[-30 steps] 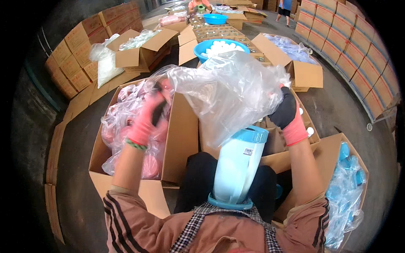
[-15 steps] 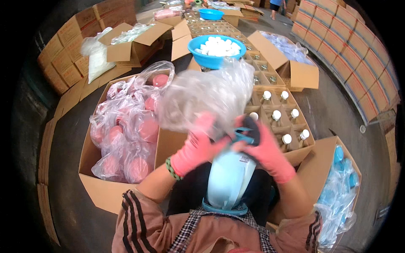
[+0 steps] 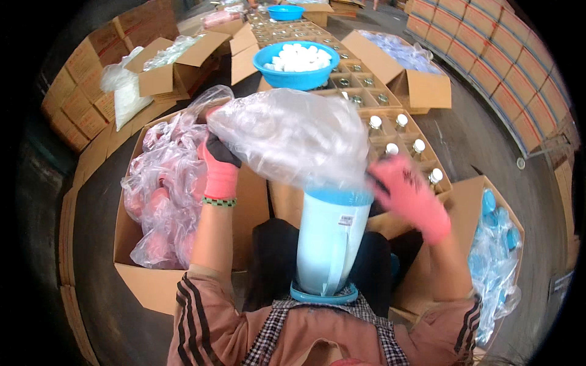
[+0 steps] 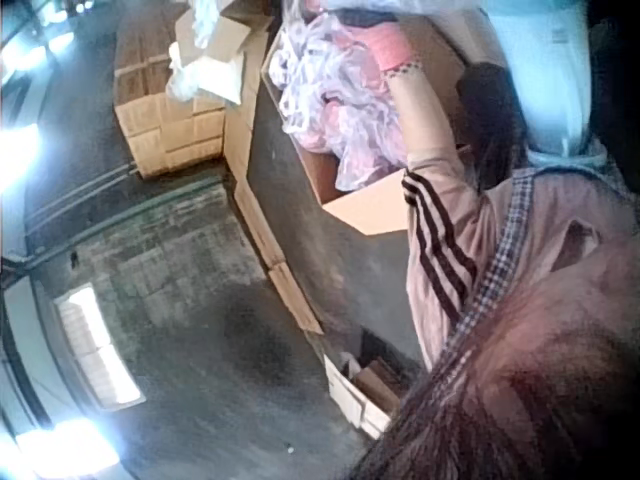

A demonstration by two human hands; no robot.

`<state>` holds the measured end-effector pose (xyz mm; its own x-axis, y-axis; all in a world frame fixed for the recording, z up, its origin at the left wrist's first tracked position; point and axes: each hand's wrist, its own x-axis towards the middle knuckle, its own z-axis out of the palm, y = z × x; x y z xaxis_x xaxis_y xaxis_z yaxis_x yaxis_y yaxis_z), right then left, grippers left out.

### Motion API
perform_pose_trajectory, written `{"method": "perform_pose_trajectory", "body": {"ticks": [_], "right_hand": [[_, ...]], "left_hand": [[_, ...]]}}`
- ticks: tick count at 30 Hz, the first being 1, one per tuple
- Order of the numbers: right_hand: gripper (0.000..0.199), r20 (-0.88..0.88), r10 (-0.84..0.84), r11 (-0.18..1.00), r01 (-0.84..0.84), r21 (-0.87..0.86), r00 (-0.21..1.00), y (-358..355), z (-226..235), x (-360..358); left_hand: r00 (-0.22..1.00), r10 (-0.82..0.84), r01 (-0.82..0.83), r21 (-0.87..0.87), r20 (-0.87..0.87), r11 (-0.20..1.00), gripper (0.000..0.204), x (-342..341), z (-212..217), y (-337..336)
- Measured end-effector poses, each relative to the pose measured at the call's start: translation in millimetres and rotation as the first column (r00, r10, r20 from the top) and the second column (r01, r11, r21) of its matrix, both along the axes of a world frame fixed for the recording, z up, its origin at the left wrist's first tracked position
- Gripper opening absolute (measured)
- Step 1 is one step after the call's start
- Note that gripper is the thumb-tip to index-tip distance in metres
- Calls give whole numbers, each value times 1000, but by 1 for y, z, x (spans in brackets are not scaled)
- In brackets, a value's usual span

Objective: The person places white lids onto glass jars arranged in a cardboard box. They then pick up a pink thermal jug, remove its lid, insert a metal strainer, and reassemble it. Finally, they wrap the jug in a plastic bag and place it into a larger box.

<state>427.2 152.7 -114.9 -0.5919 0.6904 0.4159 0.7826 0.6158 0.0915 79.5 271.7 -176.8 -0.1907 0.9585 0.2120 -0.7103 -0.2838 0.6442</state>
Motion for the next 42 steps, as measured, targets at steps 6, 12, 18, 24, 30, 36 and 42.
{"method": "perform_pose_trajectory", "body": {"ticks": [6, 12, 18, 24, 30, 36, 42], "right_hand": [[25, -173, -377, 888, 302, -348, 910, 57, -110, 66], [36, -579, -671, 574, -171, -801, 463, -37, -106, 48], [34, -162, -348, 873, 257, -413, 923, -13, -153, 59], [41, -353, -551, 577, 40, -816, 756, -36, -103, 24], [18, 41, 60, 787, -22, -616, 997, -142, -108, 13], [32, -73, -11, 920, -18, -391, 997, -116, -20, -14], [20, 390, 629, 776, -566, -278, 672, -82, -93, -71]], "left_hand": [[427, 311, -244, 223, -849, 944, 25, 88, -69, -18], [643, -452, 178, -453, -619, 874, 29, 47, -84, -97], [6, 47, 349, 47, -999, 936, 22, 55, -83, -92], [98, -86, 386, -41, -991, 922, 21, 53, -71, -108], [-371, 303, 617, 11, -878, 787, 17, 35, -71, -186], [-471, 356, 727, -128, -807, 674, 19, 50, -73, -230], [-410, 282, 664, -72, -867, 745, 26, 36, -69, -240]]}}
